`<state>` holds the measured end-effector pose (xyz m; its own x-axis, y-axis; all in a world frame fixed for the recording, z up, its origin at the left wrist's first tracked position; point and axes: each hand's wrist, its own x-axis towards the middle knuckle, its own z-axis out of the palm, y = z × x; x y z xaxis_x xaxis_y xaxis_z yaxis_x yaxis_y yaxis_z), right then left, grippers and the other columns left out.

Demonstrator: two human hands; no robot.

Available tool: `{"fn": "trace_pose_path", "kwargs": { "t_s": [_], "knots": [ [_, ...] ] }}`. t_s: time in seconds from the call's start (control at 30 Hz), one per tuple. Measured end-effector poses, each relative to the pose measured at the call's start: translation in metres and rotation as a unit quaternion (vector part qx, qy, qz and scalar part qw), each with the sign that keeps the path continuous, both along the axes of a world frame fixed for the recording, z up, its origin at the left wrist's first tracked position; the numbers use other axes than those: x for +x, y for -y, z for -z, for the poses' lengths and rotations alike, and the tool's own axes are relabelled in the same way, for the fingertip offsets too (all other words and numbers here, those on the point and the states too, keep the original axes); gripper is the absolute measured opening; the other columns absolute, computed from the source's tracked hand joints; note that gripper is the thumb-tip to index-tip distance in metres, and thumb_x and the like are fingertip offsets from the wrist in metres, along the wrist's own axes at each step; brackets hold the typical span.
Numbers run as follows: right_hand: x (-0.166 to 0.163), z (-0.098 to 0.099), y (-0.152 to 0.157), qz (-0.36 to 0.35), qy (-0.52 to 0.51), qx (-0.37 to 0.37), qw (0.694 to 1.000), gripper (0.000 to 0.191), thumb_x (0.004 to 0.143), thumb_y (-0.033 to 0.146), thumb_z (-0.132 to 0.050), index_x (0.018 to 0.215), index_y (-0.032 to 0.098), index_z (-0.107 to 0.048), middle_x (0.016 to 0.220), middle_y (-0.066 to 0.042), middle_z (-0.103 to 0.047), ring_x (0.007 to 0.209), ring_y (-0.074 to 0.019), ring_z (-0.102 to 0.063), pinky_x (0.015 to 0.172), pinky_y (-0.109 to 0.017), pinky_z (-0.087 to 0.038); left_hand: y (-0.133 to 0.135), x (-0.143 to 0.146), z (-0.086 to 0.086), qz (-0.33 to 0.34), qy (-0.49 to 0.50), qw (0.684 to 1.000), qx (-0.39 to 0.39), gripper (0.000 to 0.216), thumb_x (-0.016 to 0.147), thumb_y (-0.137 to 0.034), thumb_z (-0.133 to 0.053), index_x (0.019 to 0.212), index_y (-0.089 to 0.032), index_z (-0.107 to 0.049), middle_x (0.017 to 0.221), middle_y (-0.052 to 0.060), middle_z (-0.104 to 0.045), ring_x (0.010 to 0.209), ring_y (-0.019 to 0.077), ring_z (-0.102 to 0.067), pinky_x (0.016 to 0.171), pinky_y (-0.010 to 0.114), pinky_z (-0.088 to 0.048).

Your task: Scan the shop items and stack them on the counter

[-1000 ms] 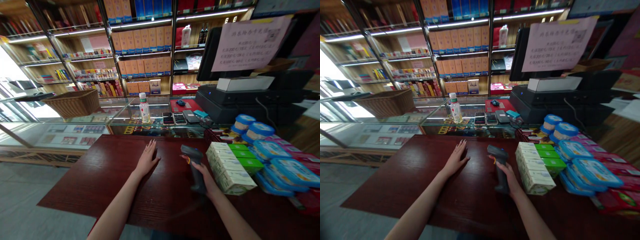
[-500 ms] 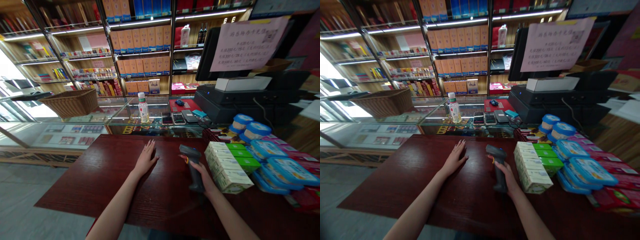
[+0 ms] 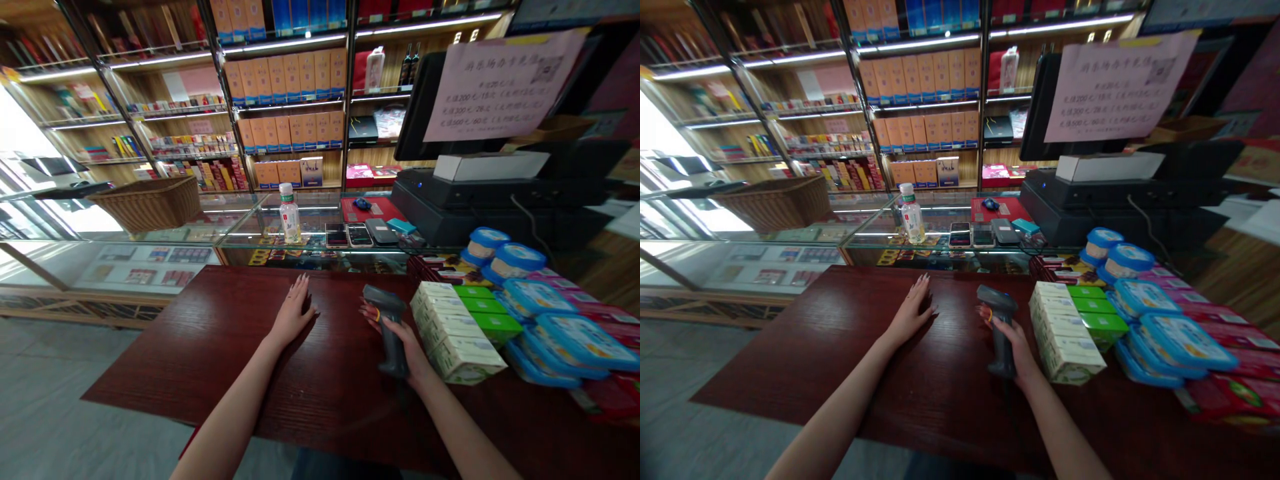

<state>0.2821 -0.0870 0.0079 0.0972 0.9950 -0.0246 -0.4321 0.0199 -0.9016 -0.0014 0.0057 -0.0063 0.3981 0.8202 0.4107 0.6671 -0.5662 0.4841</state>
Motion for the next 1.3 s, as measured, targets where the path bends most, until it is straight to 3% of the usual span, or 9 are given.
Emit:
{"fn": "trace_pose_path", "kwargs": {
  "t_s": [0.27,0.4,0.5,0.6,0.77,0.9,1.0,1.13,1.3],
  "knots": [
    [0.000,-0.013,0.006,-0.021,-0.006,0.011,1.000,0.038,0.075,0.050,-0.084,0.098,0.020,-0.081,0.108,-0.011,-0.079,0.099,-0.0295,-0.075,0.106,-0.047,-0.050,0.004,0.003,-0.010,0.051,-0.010,0.998,-0.030,0.061,0.096,-0.033,-0.058,0.156,-0.028,-0.045,0.162,0.006,-0.044,0.156,0.0234,-0.031,0.129,0.052,-0.028],
    [-0.006,-0.030,0.023,-0.038,-0.008,0.019,0.999,0.038,0.076,0.046,-0.084,0.102,0.021,-0.076,0.088,-0.006,-0.074,0.072,-0.0218,-0.073,0.072,-0.037,-0.060,0.008,0.005,-0.016,0.018,0.036,0.999,-0.003,0.053,0.100,-0.035,-0.052,0.152,-0.026,-0.050,0.157,0.006,-0.052,0.151,0.0221,-0.042,0.129,0.049,-0.030],
    [-0.011,-0.044,0.051,-0.048,-0.016,0.037,0.998,0.036,0.080,0.042,-0.080,0.108,0.023,-0.070,0.083,-0.001,-0.071,0.053,-0.0146,-0.064,0.048,-0.028,-0.052,0.016,0.018,-0.024,0.057,0.026,0.997,0.048,0.050,0.102,-0.034,-0.048,0.152,-0.025,-0.050,0.156,0.007,-0.053,0.151,0.0207,-0.042,0.130,0.049,-0.028],
    [-0.007,-0.052,0.088,-0.033,0.008,0.034,0.999,0.032,0.083,0.042,-0.078,0.106,0.023,-0.067,0.075,0.001,-0.068,0.043,-0.0113,-0.056,0.039,-0.024,-0.045,0.031,0.052,-0.039,0.141,0.016,0.986,0.088,0.053,0.104,-0.032,-0.046,0.156,-0.025,-0.043,0.160,0.007,-0.049,0.153,0.0192,-0.038,0.130,0.048,-0.028],
    [0.017,-0.050,0.149,0.066,0.075,0.029,0.995,0.029,0.081,0.044,-0.080,0.095,0.021,-0.067,0.063,0.001,-0.064,0.039,-0.0101,-0.048,0.035,-0.023,-0.039,0.070,0.148,-0.068,0.271,0.002,0.951,0.149,0.061,0.104,-0.038,-0.050,0.160,-0.020,-0.034,0.167,0.011,-0.036,0.159,0.0204,-0.025,0.131,0.047,-0.025],
    [0.038,-0.043,0.188,0.173,0.060,0.015,0.983,0.027,0.079,0.044,-0.079,0.091,0.023,-0.065,0.071,0.000,-0.067,0.040,-0.0091,-0.047,0.033,-0.022,-0.035,0.093,0.218,-0.075,0.294,-0.045,0.940,0.167,0.065,0.100,-0.041,-0.056,0.158,-0.019,-0.037,0.168,0.013,-0.033,0.160,0.0255,-0.019,0.130,0.052,-0.023],
    [0.051,-0.036,0.208,0.227,0.040,0.013,0.973,0.026,0.077,0.043,-0.078,0.091,0.025,-0.065,0.076,0.001,-0.068,0.041,-0.0089,-0.048,0.033,-0.022,-0.033,0.103,0.244,-0.071,0.285,-0.066,0.942,0.167,0.059,0.099,-0.033,-0.057,0.154,-0.015,-0.043,0.168,0.015,-0.033,0.160,0.0283,-0.020,0.129,0.052,-0.025],
    [0.062,-0.031,0.224,0.242,0.018,0.013,0.970,0.027,0.075,0.044,-0.078,0.090,0.025,-0.065,0.072,0.002,-0.068,0.040,-0.0093,-0.047,0.033,-0.023,-0.033,0.116,0.229,-0.064,0.289,-0.056,0.940,0.175,0.051,0.101,-0.023,-0.052,0.152,-0.019,-0.048,0.159,0.012,-0.048,0.154,0.0276,-0.036,0.127,0.051,-0.030],
    [0.058,-0.033,0.221,0.197,-0.001,0.006,0.980,0.029,0.074,0.044,-0.080,0.090,0.025,-0.064,0.059,0.004,-0.062,0.035,-0.0096,-0.044,0.032,-0.023,-0.032,0.139,0.156,-0.056,0.255,-0.046,0.955,0.144,0.054,0.101,-0.024,-0.052,0.154,-0.025,-0.046,0.136,0.010,-0.064,0.130,0.0243,-0.059,0.112,0.040,-0.049]
  ]
}}
